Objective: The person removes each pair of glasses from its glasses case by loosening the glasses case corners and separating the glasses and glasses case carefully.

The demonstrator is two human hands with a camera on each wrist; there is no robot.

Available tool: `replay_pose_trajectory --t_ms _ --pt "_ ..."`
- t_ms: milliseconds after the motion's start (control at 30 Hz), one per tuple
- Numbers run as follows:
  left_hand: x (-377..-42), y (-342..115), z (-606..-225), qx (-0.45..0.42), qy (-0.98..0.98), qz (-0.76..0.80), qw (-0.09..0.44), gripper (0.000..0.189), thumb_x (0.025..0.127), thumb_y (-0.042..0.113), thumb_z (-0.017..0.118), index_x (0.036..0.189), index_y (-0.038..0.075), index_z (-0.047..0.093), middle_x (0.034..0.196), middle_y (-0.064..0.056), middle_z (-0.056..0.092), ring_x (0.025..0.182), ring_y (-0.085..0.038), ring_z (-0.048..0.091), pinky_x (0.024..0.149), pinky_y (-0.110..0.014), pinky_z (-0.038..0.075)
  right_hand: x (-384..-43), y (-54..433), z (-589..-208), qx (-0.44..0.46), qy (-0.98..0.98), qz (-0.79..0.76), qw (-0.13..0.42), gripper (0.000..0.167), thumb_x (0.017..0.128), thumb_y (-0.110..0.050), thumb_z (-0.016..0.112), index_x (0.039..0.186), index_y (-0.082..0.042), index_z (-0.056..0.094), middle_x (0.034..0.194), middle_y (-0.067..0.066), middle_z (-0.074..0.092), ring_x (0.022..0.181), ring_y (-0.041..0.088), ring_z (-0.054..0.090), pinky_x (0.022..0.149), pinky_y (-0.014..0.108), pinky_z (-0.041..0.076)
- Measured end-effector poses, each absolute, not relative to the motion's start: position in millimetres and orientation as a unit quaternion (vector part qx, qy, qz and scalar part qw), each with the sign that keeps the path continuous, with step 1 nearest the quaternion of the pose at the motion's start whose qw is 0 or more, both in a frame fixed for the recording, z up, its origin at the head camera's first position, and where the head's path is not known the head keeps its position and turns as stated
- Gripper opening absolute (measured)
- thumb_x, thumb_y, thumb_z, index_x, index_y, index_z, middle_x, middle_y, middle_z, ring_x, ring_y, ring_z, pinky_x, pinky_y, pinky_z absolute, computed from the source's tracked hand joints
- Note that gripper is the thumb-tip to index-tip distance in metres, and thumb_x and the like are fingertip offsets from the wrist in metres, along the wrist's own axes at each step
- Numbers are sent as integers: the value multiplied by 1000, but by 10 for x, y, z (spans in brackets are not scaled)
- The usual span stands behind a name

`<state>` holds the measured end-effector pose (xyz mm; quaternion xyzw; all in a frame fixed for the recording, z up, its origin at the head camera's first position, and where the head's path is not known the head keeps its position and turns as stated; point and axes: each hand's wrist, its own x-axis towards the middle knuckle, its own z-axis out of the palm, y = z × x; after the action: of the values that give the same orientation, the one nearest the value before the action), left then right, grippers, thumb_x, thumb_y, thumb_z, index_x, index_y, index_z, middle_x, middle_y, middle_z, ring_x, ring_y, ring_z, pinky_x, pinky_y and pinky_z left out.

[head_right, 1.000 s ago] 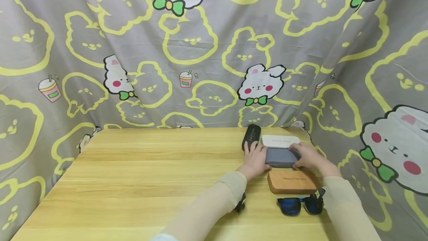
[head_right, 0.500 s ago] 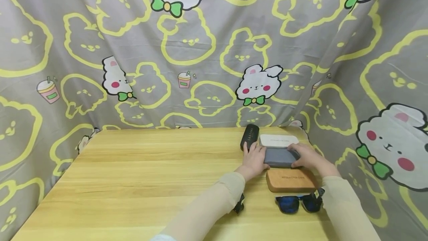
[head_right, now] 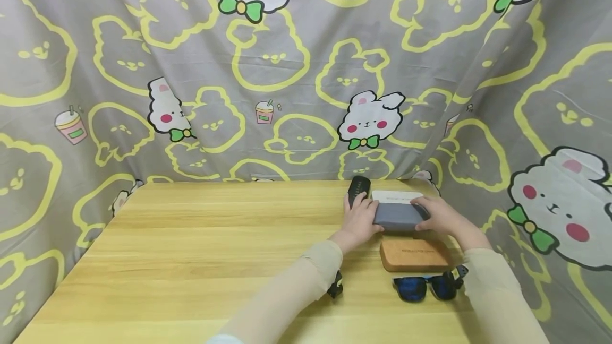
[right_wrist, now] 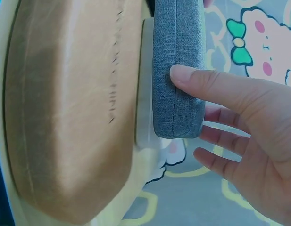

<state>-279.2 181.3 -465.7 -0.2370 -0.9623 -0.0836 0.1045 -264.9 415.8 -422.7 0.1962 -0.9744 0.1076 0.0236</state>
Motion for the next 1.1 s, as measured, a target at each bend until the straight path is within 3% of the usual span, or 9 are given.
replay_pose_trajectory --t_ms 500,800,1100 --pt "-2734 1399 -4523 -263 -946 -139 128 73 82 56 71 144 26 48 139 12 55 146 -13 30 119 -59 16 -2448 3869 -4008 216 -969 92 71 66 75 -29 83 128 3 59 123 29 57 111 47 53 88 58 46" --pt "-2687 1126 -4463 -270 -939 -148 152 72 79 55 74 142 26 51 137 11 57 142 -15 37 118 -61 17 -2345 3662 -3990 232 -961 86 124 64 73 -28 84 125 0 62 116 22 60 103 39 56 84 54 49" --pt "-2619 857 -4456 -284 -930 -157 174 74 77 56 75 140 24 53 135 8 59 141 -15 38 117 -62 16 -2260 3447 -3949 246 -955 79 147 63 72 -30 84 125 -2 63 117 21 61 105 39 58 85 54 49"
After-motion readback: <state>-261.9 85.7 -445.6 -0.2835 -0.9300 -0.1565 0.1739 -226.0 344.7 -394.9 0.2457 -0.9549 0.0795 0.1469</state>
